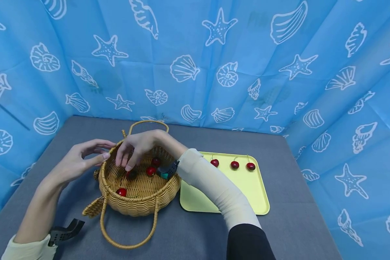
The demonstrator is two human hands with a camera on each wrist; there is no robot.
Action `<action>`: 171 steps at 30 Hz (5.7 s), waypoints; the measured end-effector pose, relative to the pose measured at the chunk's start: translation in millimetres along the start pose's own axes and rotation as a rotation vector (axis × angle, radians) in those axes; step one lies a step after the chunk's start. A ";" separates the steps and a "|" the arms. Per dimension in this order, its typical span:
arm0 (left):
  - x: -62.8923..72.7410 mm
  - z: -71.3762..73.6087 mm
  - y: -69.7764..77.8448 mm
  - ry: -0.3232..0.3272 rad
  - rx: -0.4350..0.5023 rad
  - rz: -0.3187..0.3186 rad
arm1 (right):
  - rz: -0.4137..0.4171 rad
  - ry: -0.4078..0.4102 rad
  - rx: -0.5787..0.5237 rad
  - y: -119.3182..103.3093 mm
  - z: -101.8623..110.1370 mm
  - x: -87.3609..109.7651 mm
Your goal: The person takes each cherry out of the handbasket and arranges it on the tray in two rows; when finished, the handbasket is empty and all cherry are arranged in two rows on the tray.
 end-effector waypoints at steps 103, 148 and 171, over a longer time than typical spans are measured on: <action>1.4 -1.7 2.8 0.000 -0.018 -0.004 | -0.178 0.681 -0.427 164.5 -71.9 198.9; 1.2 -1.8 0.9 0.001 -0.011 -0.007 | -0.253 0.665 -0.377 177.6 -95.9 178.7; 1.8 -0.9 0.2 0.005 -0.007 -0.002 | -0.199 0.737 -0.286 89.2 -16.9 212.2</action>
Point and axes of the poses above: each hand's wrist, its own x-axis away from the middle knuckle, its own z-axis out of the back of the hand, y = z × x, the point moved 10 cm from there along -x, towards the middle knuckle, and after that the axes turned 12 degrees about -z, right-handed, at the moved point
